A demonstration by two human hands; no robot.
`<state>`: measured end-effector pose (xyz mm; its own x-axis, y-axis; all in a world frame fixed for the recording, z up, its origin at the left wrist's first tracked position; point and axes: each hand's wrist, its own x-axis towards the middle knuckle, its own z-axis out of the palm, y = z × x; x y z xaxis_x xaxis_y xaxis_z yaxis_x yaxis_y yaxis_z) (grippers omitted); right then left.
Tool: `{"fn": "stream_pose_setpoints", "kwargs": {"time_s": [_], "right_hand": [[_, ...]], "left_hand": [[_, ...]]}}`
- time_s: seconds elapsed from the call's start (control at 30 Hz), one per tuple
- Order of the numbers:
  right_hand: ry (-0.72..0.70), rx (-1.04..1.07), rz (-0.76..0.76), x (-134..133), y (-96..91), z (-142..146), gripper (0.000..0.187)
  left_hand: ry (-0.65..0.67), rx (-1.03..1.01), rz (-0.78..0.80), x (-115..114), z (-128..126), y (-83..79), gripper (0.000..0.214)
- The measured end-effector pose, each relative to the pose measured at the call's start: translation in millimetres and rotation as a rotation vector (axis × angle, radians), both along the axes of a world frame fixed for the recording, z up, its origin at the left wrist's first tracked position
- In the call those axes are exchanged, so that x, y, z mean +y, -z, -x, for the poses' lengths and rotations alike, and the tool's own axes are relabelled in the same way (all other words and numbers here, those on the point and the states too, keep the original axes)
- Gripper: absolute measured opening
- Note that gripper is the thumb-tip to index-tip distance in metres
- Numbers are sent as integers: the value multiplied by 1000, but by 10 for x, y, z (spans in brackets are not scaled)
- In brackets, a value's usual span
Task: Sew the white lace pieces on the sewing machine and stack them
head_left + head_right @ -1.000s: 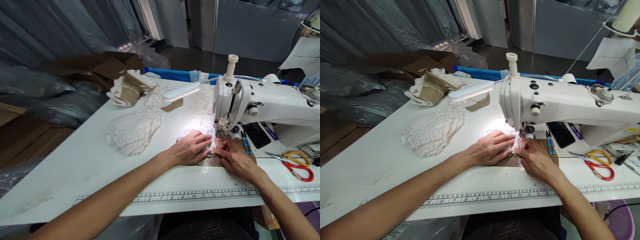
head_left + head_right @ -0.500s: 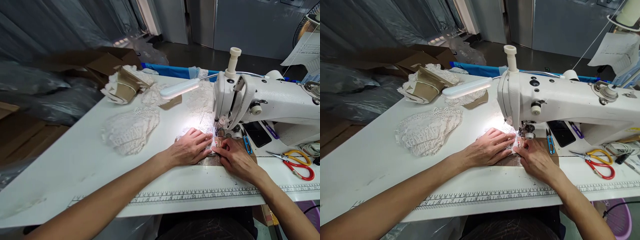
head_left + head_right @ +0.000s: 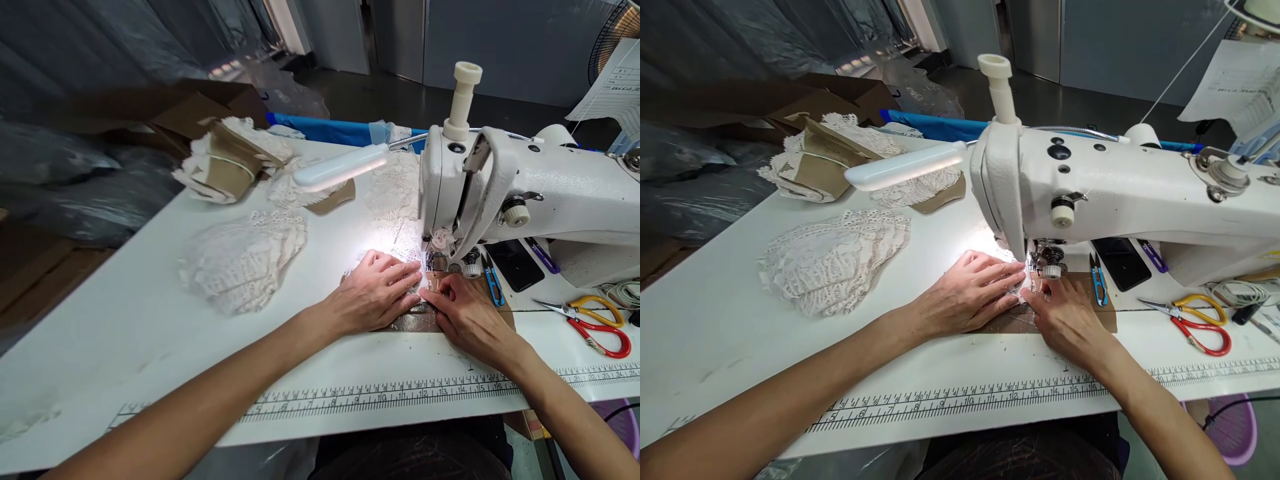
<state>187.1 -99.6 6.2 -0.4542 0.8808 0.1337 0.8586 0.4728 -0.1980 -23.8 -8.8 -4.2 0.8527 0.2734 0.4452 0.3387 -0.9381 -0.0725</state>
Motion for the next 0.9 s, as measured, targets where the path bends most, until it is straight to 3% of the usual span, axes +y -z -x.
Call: {"fn": "stream_pose_setpoints", "kwargs": {"time_s": [0.67,0.9], "right_hand": [[87,-54,88,26,11,74,49],[93,-55,66,16,-12,119,42]], "left_hand": [[23,20,-39,36,-28,-52,31],[35,44,-6,70,3,-54,32]]}}
